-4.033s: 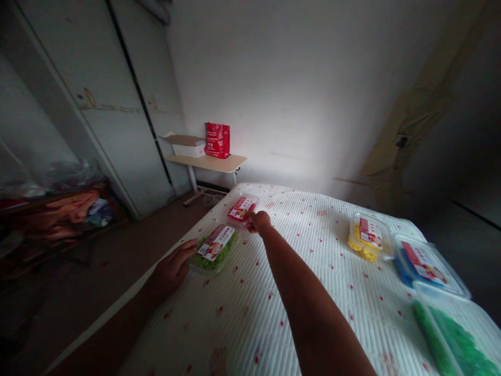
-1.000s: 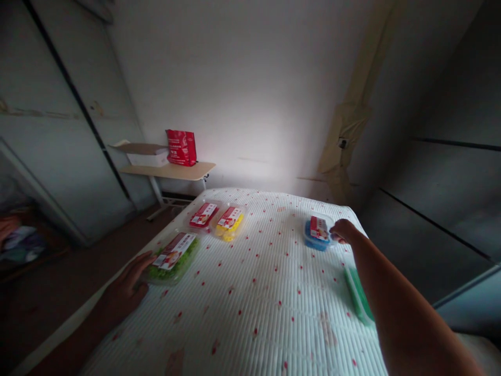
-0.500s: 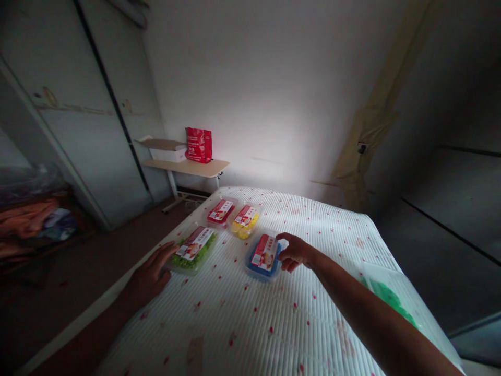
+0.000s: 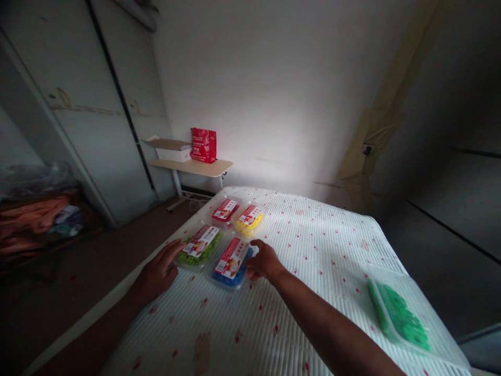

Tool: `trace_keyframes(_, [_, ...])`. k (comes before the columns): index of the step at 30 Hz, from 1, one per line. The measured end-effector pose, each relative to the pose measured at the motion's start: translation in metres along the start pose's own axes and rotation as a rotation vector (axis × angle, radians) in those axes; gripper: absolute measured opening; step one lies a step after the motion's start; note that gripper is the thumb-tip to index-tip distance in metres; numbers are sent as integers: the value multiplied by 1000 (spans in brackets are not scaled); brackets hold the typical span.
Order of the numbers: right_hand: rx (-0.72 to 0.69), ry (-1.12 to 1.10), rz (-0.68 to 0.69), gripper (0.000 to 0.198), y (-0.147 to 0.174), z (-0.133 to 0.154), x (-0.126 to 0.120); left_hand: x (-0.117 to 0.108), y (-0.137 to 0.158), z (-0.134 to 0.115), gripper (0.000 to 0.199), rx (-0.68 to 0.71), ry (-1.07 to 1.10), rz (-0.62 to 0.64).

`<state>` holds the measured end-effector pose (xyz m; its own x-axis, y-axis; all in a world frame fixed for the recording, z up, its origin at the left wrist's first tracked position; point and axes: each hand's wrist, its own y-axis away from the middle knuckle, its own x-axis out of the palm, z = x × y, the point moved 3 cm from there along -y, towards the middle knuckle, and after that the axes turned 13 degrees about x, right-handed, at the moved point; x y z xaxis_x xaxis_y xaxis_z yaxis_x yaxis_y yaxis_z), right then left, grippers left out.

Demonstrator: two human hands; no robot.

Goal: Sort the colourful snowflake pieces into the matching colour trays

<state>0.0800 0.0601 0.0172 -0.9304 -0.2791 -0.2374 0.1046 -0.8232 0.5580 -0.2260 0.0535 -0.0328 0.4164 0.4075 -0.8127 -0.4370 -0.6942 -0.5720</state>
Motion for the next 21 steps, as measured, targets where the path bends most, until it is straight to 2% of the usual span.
trace_keyframes(3, [-35,11,-15,64,-2,0,4,0,0,0,58,-19,-4,-12])
trace_keyframes(5, [-67,125,-75,65,4,1,2,-1,0,-1,57,-20,-8,-8])
trace_keyframes(7, [-147,331,-203,63,18,4,-6,0,0,-1,57,-20,-10,-3])
trace_keyframes(9, [-256,560,-378,52,40,8,-26,0,1,1,58,-25,-9,-7])
trace_keyframes(11, [-309,759,-573,37,66,6,-60,2,1,4,59,-37,0,-16])
trace_keyframes(12, [-281,838,-686,32,80,2,-83,3,1,6,60,-45,10,-13])
trace_keyframes(14, [-132,938,-924,34,109,-17,-138,5,1,11,60,-75,23,-17])
trace_keyframes(16, [105,974,-1115,36,137,-49,-195,6,0,13,60,-89,41,-24])
trace_keyframes(17, [221,973,-1149,35,149,-69,-221,5,-1,14,61,-92,54,-24])
trace_keyframes(19, [402,918,-1107,32,167,-111,-261,4,-2,14,61,-115,80,-19])
trace_keyframes(21, [399,751,-1032,31,176,-147,-283,1,-2,16,61,-168,98,-41])
